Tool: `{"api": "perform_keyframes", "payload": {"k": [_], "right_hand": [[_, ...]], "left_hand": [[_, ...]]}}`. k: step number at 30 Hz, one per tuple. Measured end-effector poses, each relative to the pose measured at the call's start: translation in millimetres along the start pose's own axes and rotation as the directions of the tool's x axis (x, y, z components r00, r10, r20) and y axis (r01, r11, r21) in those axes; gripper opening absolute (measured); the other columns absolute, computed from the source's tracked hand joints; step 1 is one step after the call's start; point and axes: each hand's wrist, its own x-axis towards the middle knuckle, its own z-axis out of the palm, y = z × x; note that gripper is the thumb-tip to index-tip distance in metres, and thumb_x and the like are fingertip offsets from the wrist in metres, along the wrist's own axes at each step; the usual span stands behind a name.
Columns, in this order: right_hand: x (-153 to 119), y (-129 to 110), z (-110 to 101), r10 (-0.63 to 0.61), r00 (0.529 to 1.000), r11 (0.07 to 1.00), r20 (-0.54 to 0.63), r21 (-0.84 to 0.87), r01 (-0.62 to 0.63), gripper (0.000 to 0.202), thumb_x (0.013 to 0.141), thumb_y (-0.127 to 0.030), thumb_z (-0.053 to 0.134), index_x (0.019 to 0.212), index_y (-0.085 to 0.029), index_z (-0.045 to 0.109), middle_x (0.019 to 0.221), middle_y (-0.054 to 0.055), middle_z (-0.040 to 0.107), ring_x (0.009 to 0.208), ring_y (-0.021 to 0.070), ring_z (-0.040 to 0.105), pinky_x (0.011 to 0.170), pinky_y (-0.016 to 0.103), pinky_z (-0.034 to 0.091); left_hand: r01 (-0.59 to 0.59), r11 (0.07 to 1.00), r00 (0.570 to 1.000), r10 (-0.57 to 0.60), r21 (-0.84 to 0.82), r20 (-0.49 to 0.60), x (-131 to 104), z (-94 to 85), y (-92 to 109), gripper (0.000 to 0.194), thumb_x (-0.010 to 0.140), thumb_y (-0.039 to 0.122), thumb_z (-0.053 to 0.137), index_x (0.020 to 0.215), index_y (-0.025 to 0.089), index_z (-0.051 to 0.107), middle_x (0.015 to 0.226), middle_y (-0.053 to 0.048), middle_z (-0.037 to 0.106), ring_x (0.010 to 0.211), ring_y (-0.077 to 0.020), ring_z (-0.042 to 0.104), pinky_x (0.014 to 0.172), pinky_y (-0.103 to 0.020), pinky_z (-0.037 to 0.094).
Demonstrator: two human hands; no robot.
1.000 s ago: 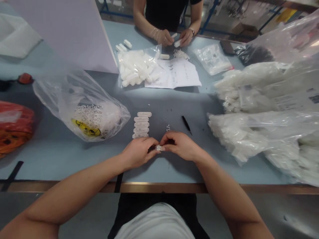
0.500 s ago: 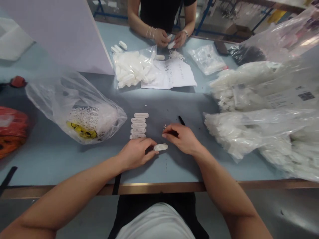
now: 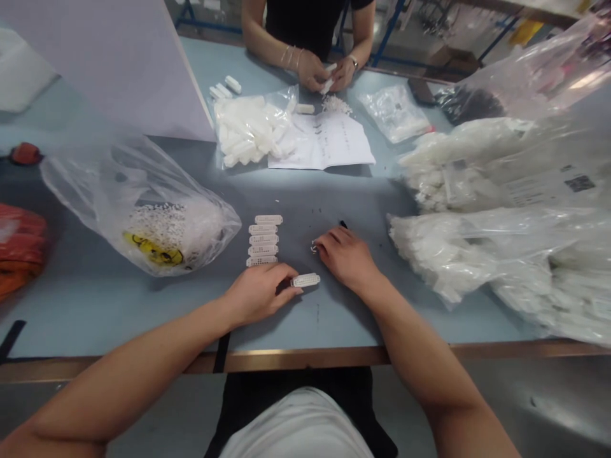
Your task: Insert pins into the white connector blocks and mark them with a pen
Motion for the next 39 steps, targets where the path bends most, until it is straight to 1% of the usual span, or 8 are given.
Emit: {"api": "perform_keyframes", "payload": {"k": [6,14,20,23,27,32,36,39], "right_hand": [[-2.5,0.5,0.1,0.032,0.999,0.994,-0.015,-0.100,-0.033,0.015,0.085,-0.015,0.052,0.080,-0.016,0.066,0.079,0.007,0.062,0.080,0.0198,0.056,0.068,0.029,0.039],[-7.4,2.4,-2.9,0.004,0.999,1.000,-0.044,0.017,-0.004,0.015,0.089,-0.019,0.051,0.088,-0.017,0.066,0.086,0.008,0.062,0.087,0.0200,0.056,0.073,0.029,0.041],[-3.9,1.0,4.4,-0.037,0.995,0.993,-0.090,-0.114,0.027,0.019,0.088,-0.014,0.048,0.076,-0.017,0.063,0.077,0.008,0.059,0.077,0.0194,0.054,0.064,0.030,0.038],[-3.5,1.3,2.8,-0.018,0.993,0.994,-0.117,-0.111,0.005,0.016,0.085,-0.014,0.049,0.075,-0.016,0.061,0.075,0.008,0.059,0.077,0.0197,0.053,0.063,0.029,0.037],[-6.4,3.3,-3.5,0.059,0.994,0.995,-0.096,0.086,-0.050,0.012,0.078,-0.009,0.048,0.076,-0.017,0.056,0.074,0.007,0.058,0.072,0.0187,0.052,0.065,0.028,0.039],[-12.2,1.9,-12.1,0.190,0.982,0.911,-0.012,0.375,-0.172,0.014,0.072,-0.008,0.050,0.080,-0.019,0.054,0.075,0.003,0.058,0.069,0.0155,0.052,0.062,0.026,0.038],[-17.3,-3.5,-19.1,0.149,0.988,0.836,-0.033,0.539,-0.108,0.023,0.075,-0.010,0.052,0.093,-0.021,0.060,0.082,0.001,0.062,0.070,0.0132,0.055,0.066,0.024,0.042],[-20.5,-8.7,-23.7,0.102,0.994,0.797,-0.048,0.601,-0.053,0.016,0.081,-0.014,0.054,0.092,-0.022,0.062,0.084,0.001,0.064,0.070,0.0119,0.057,0.067,0.023,0.044]], "left_hand": [[-0.022,1.000,0.999,0.023,0.018,-0.037,-1.8,2.0,-1.0,0.026,0.088,0.044,0.053,0.100,0.022,0.061,0.083,0.000,0.068,0.076,-0.0144,0.063,0.070,-0.026,0.044],[-0.008,1.000,1.000,0.008,0.010,-0.021,0.0,0.0,0.6,0.027,0.089,0.044,0.052,0.100,0.022,0.061,0.084,0.000,0.067,0.077,-0.0139,0.062,0.072,-0.026,0.045],[0.004,1.000,1.000,-0.004,0.000,-0.012,0.5,-2.0,2.5,0.025,0.089,0.043,0.052,0.097,0.022,0.062,0.082,0.000,0.067,0.076,-0.0136,0.062,0.071,-0.026,0.044],[0.002,1.000,1.000,-0.002,-0.003,-0.017,0.4,-2.2,2.1,0.025,0.089,0.043,0.053,0.098,0.022,0.062,0.083,0.000,0.067,0.077,-0.0136,0.062,0.072,-0.025,0.044],[0.011,1.000,1.000,-0.011,-0.004,-0.012,1.1,-2.8,1.4,0.026,0.088,0.043,0.053,0.099,0.022,0.062,0.085,0.000,0.068,0.078,-0.0140,0.062,0.072,-0.025,0.044],[0.062,0.998,0.998,-0.062,-0.034,0.000,3.1,-5.4,1.8,0.028,0.087,0.046,0.054,0.098,0.022,0.063,0.083,0.000,0.067,0.075,-0.0143,0.061,0.072,-0.025,0.044],[0.089,0.995,0.996,-0.088,-0.051,0.015,4.1,-6.9,2.6,0.030,0.086,0.047,0.053,0.098,0.022,0.064,0.084,-0.001,0.068,0.075,-0.0151,0.061,0.073,-0.026,0.044],[0.096,0.994,0.995,-0.095,-0.059,0.026,4.7,-8.0,4.0,0.031,0.086,0.049,0.052,0.097,0.022,0.064,0.084,-0.001,0.068,0.075,-0.0159,0.062,0.072,-0.027,0.045]]}}
